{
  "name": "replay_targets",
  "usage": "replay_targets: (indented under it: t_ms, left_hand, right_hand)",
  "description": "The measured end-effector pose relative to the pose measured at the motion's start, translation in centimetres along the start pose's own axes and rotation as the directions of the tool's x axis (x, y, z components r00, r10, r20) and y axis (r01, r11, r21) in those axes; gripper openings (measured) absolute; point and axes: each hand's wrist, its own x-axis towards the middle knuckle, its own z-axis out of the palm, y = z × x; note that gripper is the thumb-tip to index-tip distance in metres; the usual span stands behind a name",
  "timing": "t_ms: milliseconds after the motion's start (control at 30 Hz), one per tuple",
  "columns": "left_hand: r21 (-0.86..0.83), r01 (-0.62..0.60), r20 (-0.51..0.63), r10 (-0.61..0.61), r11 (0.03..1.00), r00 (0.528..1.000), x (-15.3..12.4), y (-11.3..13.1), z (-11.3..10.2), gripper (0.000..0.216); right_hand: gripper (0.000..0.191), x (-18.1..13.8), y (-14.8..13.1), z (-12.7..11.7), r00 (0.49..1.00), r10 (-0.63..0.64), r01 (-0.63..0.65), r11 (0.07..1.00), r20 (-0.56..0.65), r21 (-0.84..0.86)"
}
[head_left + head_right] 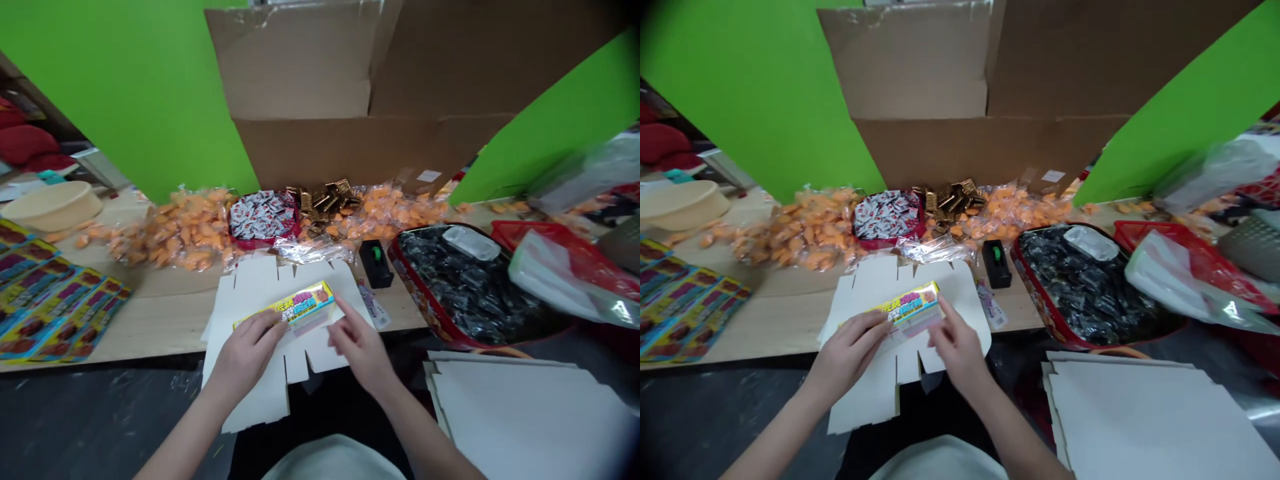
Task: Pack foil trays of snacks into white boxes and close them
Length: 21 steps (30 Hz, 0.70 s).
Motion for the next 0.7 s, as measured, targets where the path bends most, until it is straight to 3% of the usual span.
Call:
replay_targets:
  t_ms: [67,200,333,433,600,700]
  left_hand:
    - [-0.054,0.015,-0.025,-0.016,0.998,1.0,-0.4,0.1,0.0,0.026]
    - [-0.144,0.031,-0.013,-0.033,0.989,0.999,-0.7,0.2,-0.4,0.024]
    - [-0.169,0.053,0.039,-0.047,0.984,0.998,-0.4,0.6,-0.9,0.036]
    - [-0.158,0.154,0.096,-0.14,0.975,0.986,0.5,1.2,-1.2,0.04]
    - [-0.189,0.39,0.099,-0.377,0.901,0.921,2.9,1.9,-1.1,0.024]
    - [-0.162,0.456,0.085,-0.448,0.875,0.89,3.9,2.0,-0.5,0.015]
  right_hand:
    - [0.058,-0.2,-0.8,3.0,0.998,-0.02,0.019,1.0,0.059,0.019]
    - [0.063,0.5,-0.5,6.2,0.997,-0.079,0.079,0.997,0.013,-0.001]
    - [0.062,0.7,0.5,6.4,0.995,-0.082,0.081,0.996,-0.048,-0.027]
    - [0.061,0.6,1.2,6.4,0.996,-0.061,0.061,0.998,-0.067,-0.007]
    - [0.067,0.1,1.4,6.9,0.994,-0.028,0.037,0.995,-0.103,0.09]
    - [0.075,-0.7,0.8,7.3,0.987,0.049,-0.024,0.987,-0.152,0.162]
